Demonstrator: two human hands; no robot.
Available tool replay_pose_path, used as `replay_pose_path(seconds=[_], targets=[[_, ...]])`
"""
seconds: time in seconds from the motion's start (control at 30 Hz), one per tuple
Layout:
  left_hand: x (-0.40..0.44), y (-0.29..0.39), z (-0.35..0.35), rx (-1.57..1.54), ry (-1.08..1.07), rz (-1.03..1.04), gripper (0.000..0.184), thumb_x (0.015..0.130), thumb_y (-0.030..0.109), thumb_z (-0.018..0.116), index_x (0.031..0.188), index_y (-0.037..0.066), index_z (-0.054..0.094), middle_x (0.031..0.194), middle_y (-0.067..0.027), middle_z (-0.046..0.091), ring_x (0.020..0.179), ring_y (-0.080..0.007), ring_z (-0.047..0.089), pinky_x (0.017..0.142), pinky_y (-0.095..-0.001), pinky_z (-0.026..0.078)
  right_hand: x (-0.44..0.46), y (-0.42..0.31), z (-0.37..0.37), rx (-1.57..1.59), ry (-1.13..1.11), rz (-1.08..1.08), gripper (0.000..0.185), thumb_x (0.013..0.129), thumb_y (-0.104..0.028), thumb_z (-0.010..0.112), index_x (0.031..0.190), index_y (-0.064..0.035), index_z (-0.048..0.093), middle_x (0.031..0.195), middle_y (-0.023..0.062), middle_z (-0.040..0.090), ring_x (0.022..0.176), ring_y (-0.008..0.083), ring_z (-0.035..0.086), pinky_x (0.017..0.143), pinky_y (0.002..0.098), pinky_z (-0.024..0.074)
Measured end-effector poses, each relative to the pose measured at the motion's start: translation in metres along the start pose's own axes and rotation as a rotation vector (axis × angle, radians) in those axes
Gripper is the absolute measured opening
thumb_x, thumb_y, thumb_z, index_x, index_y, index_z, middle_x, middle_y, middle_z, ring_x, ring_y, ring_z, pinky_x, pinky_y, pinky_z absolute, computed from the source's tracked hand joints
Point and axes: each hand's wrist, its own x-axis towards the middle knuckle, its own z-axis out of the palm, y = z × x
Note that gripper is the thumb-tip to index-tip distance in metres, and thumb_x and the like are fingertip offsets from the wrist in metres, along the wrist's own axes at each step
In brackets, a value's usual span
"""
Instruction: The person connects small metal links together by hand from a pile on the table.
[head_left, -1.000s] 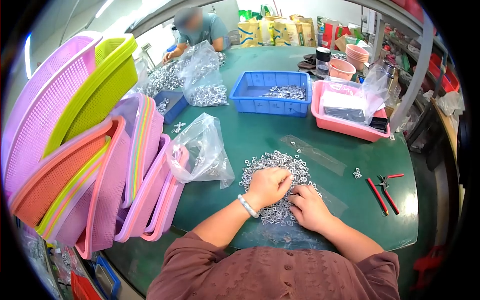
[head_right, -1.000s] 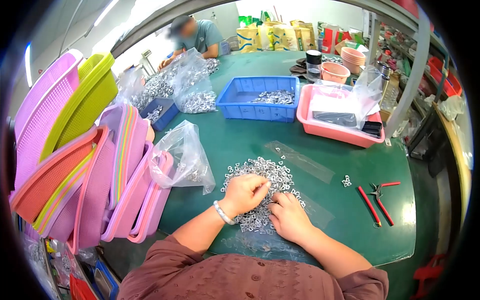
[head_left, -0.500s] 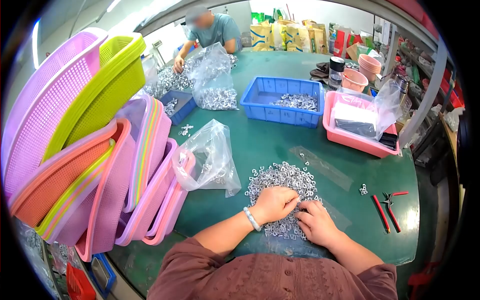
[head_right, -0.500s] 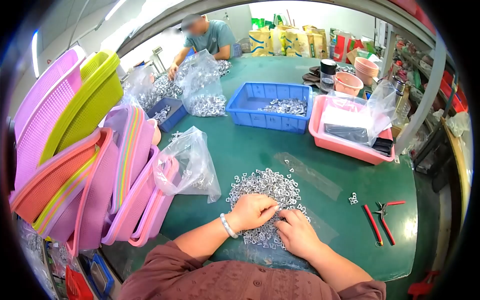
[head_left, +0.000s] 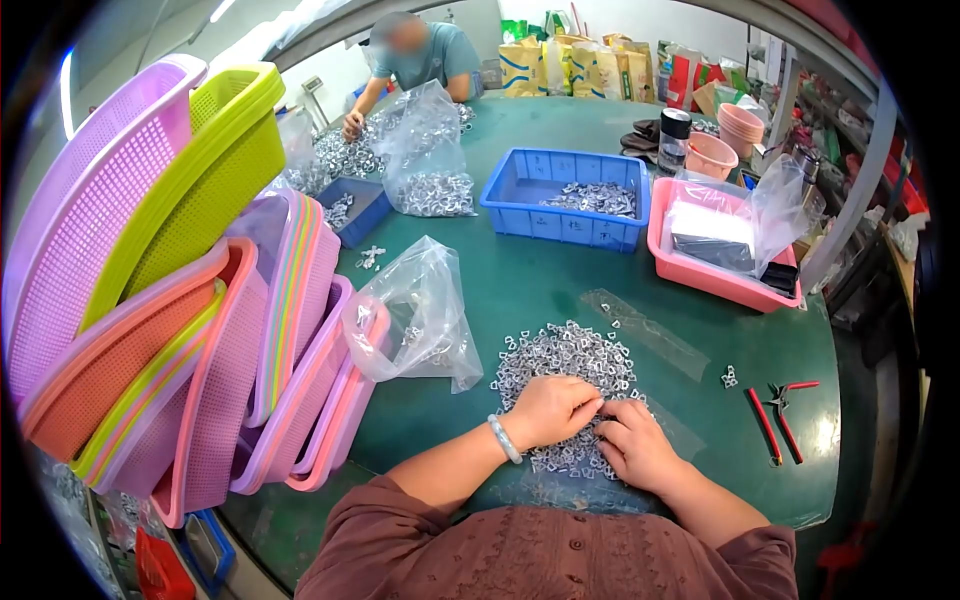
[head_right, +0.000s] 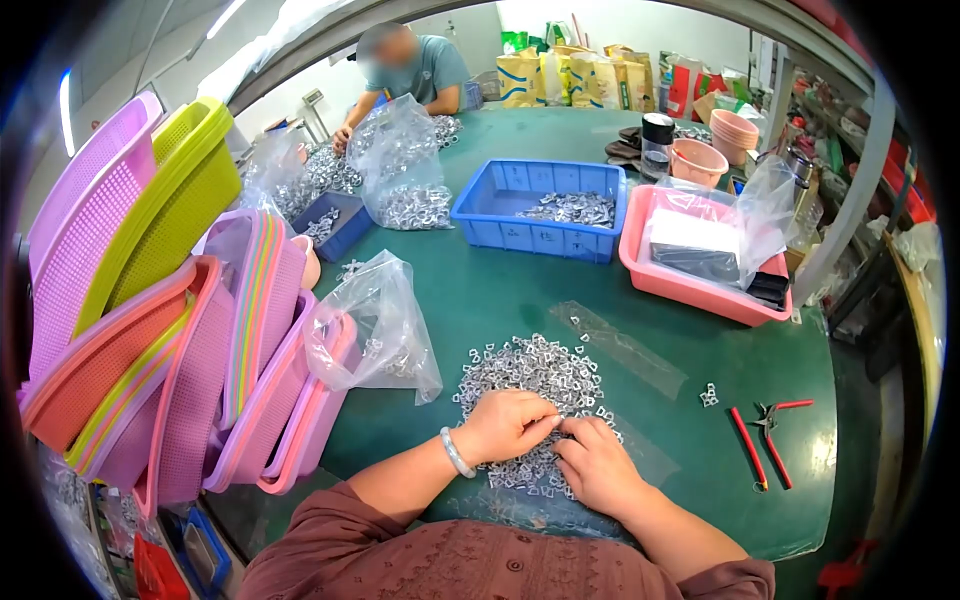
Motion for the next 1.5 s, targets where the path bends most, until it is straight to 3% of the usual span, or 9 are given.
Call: replay_pose_path(seconds=[0.5,0.8,1.5], targets=[[-0.0006,0.0005,-0.0019,0.000,-0.063,-0.016,0.008,0.077,0.017,0.058,0.077,0.009,0.061,0.070,-0.0054,0.060,0.065,-0.0235,0.058,0.056,-0.0322,0.047,-0.0004,0.0018,0.0007,0.018,0.013,0.005,0.016,0.067,-0.004,0.061,0.082,-0.0030,0.055,0.102,0.0125,0.051,0.093,0.0306,0.047,0.082,0.0377,0.0408],[-0.0005,0.0010,-0.0014,-0.011,-0.100,-0.024,0.009,0.077,0.016,0.057,0.076,0.008,0.061,0.071,-0.0061,0.060,0.066,-0.0246,0.058,0.058,-0.0332,0.047,0.0002,-0.0006,-0.0002,0.014,0.021,0.008,0.026,0.067,-0.003,0.060,0.093,-0.0049,0.060,0.101,0.0110,0.051,0.092,0.0297,0.048,0.080,0.0370,0.0416],[-0.0014,-0.0021,-0.0005,-0.020,-0.147,-0.034,0.011,0.077,0.016,0.057,0.080,0.007,0.061,0.074,-0.0076,0.060,0.069,-0.0257,0.058,0.059,-0.0341,0.047,-0.0005,0.0000,0.0008,0.002,0.021,0.015,0.023,0.068,-0.004,0.060,0.091,-0.0055,0.061,0.102,0.0115,0.051,0.093,0.0301,0.048,0.081,0.0368,0.0417]])
